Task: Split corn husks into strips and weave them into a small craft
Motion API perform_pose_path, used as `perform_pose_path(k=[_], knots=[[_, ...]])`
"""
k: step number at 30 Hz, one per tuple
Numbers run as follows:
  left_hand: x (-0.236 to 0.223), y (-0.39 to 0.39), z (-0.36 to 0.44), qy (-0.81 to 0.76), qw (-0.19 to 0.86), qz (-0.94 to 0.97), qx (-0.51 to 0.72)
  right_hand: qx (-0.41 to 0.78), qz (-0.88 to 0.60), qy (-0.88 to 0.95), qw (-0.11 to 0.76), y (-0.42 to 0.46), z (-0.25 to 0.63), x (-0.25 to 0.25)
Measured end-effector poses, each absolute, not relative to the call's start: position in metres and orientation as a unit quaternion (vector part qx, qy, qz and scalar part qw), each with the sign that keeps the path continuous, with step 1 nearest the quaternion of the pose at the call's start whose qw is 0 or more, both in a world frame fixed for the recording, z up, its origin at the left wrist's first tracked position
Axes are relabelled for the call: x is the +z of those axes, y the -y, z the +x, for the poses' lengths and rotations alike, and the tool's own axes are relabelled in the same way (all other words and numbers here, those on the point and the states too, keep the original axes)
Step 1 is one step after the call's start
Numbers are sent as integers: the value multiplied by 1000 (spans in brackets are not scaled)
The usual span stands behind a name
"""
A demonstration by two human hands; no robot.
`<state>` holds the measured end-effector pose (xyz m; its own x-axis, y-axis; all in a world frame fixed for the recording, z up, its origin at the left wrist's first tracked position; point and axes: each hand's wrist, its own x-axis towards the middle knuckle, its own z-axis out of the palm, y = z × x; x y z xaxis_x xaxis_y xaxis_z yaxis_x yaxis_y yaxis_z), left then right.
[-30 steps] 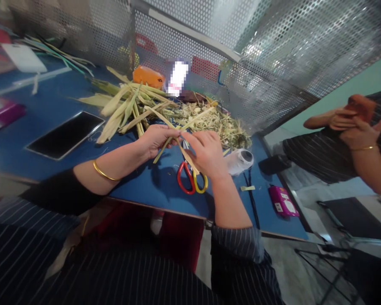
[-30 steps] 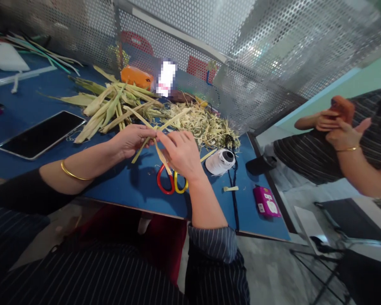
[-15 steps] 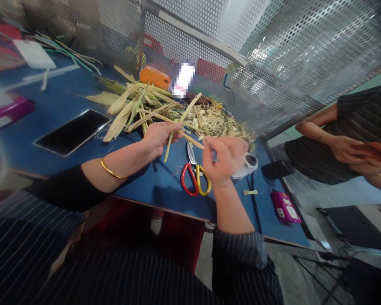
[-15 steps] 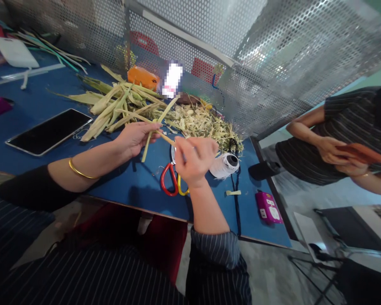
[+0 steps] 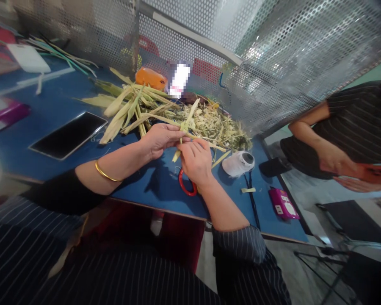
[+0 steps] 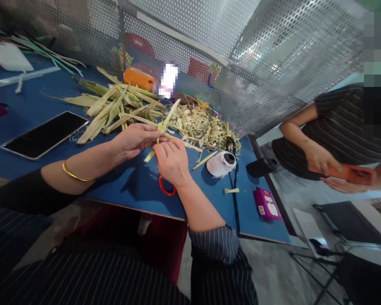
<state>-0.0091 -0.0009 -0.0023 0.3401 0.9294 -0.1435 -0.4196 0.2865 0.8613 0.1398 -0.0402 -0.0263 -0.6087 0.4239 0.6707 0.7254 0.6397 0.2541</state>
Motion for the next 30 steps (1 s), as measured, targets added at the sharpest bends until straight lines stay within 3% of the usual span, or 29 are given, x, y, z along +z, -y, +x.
perform_pose_path(k=[11,17,24,30], knots=[[-5,-1,-7,-374,700,312,522,-270,-208,897,282,51,136,-23],[-3,-3,-13,-346,719,369,476,-293,-439,778,341,42,150,-14],[-15,-2,-4,-386,673,404,484,-185,-506,795,277,34,151,-22],[-21,-4,1,-410,616,419,527,-12,-496,804,327,40,144,-20]])
